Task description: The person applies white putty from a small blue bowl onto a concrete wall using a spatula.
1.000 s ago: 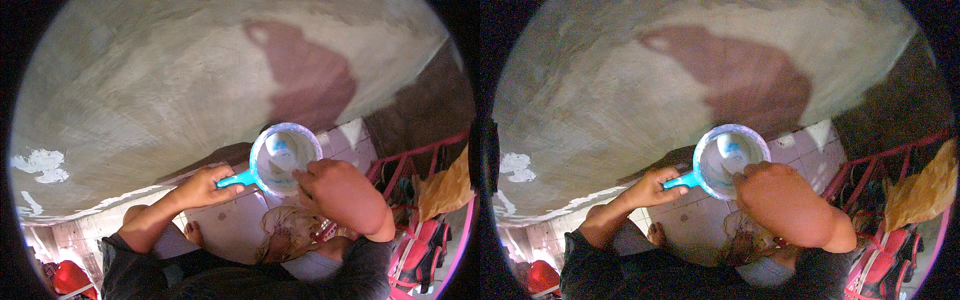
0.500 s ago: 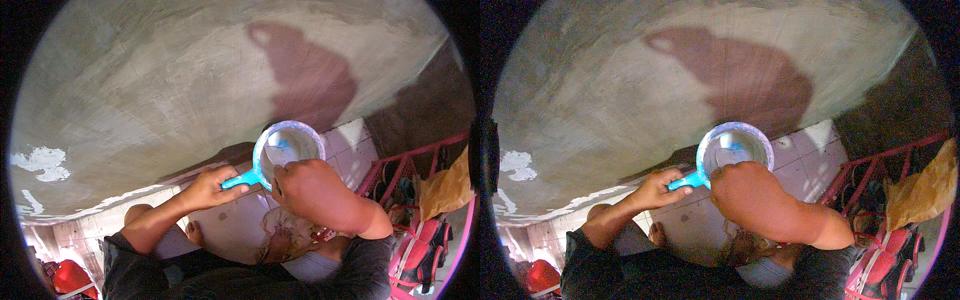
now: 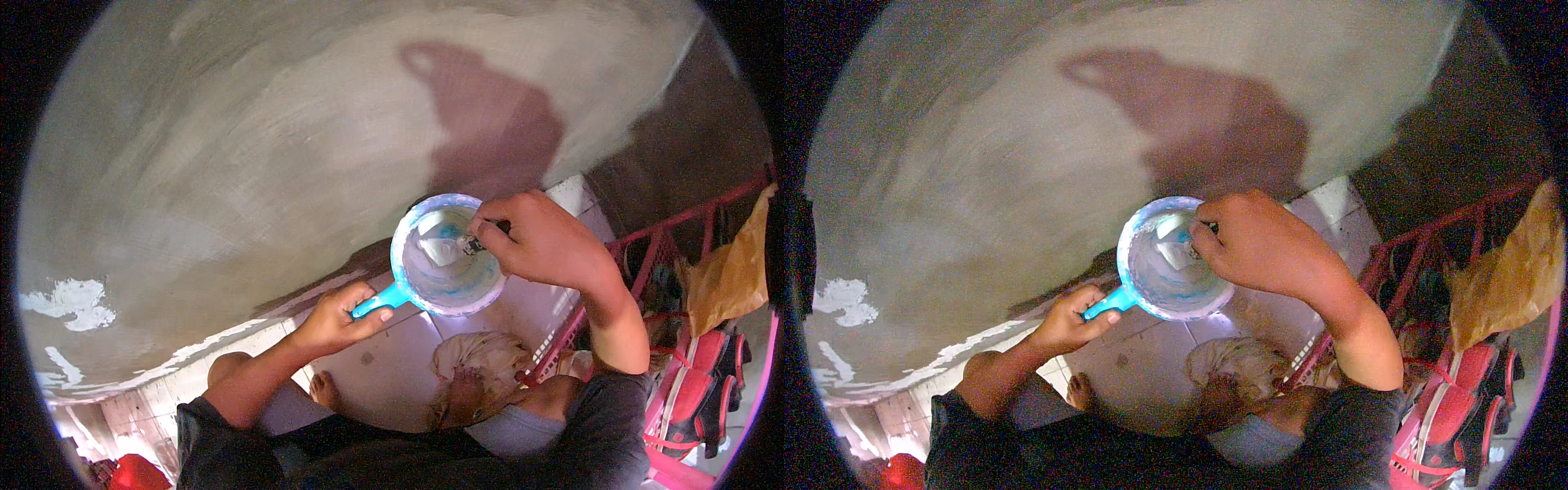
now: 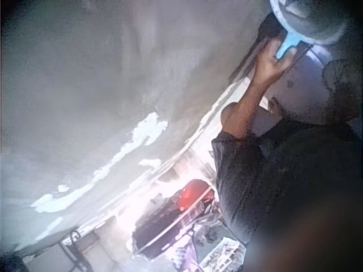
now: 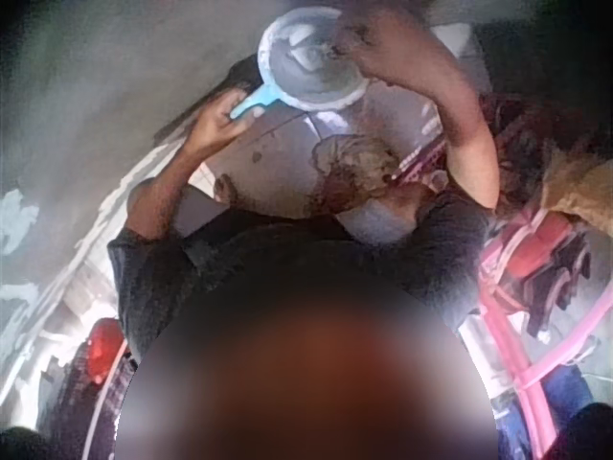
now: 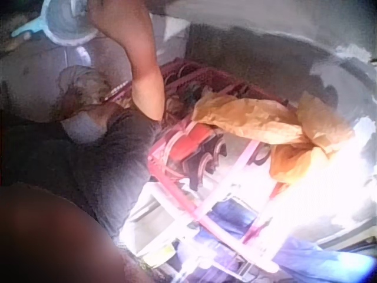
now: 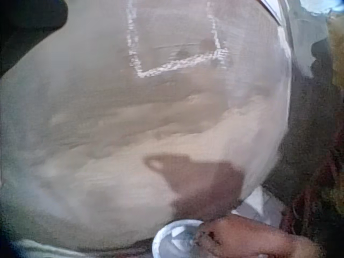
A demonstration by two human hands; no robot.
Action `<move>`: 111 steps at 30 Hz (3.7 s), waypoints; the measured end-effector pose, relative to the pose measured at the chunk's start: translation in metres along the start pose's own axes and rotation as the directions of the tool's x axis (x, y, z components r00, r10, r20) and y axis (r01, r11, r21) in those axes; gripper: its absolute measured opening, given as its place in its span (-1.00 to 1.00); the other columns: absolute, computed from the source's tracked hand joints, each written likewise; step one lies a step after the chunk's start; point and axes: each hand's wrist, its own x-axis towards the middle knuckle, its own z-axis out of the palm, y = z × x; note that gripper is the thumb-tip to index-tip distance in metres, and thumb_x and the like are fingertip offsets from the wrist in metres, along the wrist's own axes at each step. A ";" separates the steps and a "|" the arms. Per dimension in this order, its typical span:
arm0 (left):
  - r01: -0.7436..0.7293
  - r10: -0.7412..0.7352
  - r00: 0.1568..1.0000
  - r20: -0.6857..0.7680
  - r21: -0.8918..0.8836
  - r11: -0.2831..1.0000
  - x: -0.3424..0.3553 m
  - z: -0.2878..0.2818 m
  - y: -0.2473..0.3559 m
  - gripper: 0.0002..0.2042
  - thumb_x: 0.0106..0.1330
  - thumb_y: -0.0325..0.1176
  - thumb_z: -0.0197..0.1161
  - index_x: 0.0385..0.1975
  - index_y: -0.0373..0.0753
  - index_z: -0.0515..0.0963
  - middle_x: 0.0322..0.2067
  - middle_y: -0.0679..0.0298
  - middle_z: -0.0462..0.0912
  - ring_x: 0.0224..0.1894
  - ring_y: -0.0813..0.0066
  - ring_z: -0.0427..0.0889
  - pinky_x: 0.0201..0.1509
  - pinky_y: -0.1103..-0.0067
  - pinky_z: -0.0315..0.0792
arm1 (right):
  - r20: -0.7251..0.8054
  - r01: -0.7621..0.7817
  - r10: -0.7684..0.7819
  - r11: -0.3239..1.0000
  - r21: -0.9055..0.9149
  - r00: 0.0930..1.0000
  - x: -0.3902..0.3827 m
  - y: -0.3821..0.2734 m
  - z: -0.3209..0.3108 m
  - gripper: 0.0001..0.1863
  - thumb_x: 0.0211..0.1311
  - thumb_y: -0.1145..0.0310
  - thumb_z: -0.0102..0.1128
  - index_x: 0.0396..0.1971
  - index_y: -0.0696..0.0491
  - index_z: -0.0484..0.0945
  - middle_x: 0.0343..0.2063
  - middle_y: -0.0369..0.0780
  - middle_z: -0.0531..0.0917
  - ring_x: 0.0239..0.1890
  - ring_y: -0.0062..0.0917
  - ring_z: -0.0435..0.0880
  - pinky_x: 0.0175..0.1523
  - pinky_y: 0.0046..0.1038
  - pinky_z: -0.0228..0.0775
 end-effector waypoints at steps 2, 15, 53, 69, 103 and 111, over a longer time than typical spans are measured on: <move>0.008 -0.008 1.000 -0.003 -0.012 1.000 -0.001 0.002 0.000 -0.72 0.24 -0.16 0.36 -0.35 -0.24 0.50 -0.56 0.37 0.50 -0.46 0.67 0.44 -0.40 0.59 0.35 | 0.019 -0.050 0.050 0.999 -0.003 0.999 0.000 0.001 -0.002 -0.71 0.25 0.29 0.02 -0.36 0.19 0.64 -0.63 0.00 0.61 -0.55 -0.20 0.67 -0.32 -0.25 0.48; -0.028 0.026 0.998 -0.052 -0.035 0.999 -0.005 0.015 -0.011 -0.76 0.28 -0.21 0.34 -0.37 -0.23 0.48 -0.59 0.44 0.44 -0.51 0.71 0.36 -0.45 0.62 0.31 | 0.044 0.023 -0.024 1.000 0.015 0.999 0.005 0.003 0.006 -0.72 0.22 0.31 0.00 -0.40 0.23 0.60 -0.56 0.07 0.59 -0.46 -0.05 0.62 -0.28 -0.16 0.42; -0.062 0.062 0.995 -0.076 0.003 0.998 -0.005 0.026 -0.010 -0.80 0.28 -0.27 0.34 -0.42 -0.20 0.47 -0.65 0.43 0.46 -0.58 0.71 0.40 -0.53 0.60 0.30 | -0.015 0.022 -0.023 1.000 -0.018 1.000 0.011 -0.011 0.038 -0.73 0.18 0.33 0.04 -0.49 0.23 0.59 -0.56 0.11 0.58 -0.46 0.03 0.61 -0.26 -0.07 0.45; -0.037 0.034 0.995 -0.090 -0.041 0.998 -0.005 0.028 -0.014 -0.78 0.29 -0.28 0.33 -0.46 -0.21 0.45 -0.66 0.44 0.37 -0.58 0.72 0.31 -0.54 0.63 0.24 | 0.199 -0.016 0.017 1.000 -0.002 0.980 0.016 0.007 0.027 -0.68 0.29 0.25 0.02 -0.47 0.19 0.59 -0.57 0.06 0.60 -0.48 -0.04 0.63 -0.29 -0.17 0.45; -0.023 0.037 0.994 -0.104 0.136 0.990 -0.005 0.028 -0.034 -0.73 0.29 -0.16 0.31 -0.42 -0.24 0.47 -0.60 0.29 0.50 -0.55 0.57 0.44 -0.47 0.48 0.36 | 0.380 -0.289 0.144 0.888 0.358 0.914 0.012 0.061 -0.057 -0.69 0.32 0.25 0.05 -0.11 0.08 0.66 -0.68 -0.26 0.59 -0.70 -0.63 0.57 -0.60 -0.56 0.49; 0.220 -0.221 0.973 0.060 0.030 0.975 -0.009 0.016 -0.048 -0.66 0.34 -0.01 0.21 -0.32 -0.22 0.47 -0.66 0.34 0.51 -0.70 0.58 0.46 -0.62 0.53 0.36 | 0.037 0.002 -0.069 0.492 0.871 0.997 -0.030 0.139 -0.106 -0.67 0.34 0.30 0.02 -0.14 0.24 0.60 -0.73 -0.18 0.57 -0.85 -0.65 0.42 -0.78 -0.55 0.35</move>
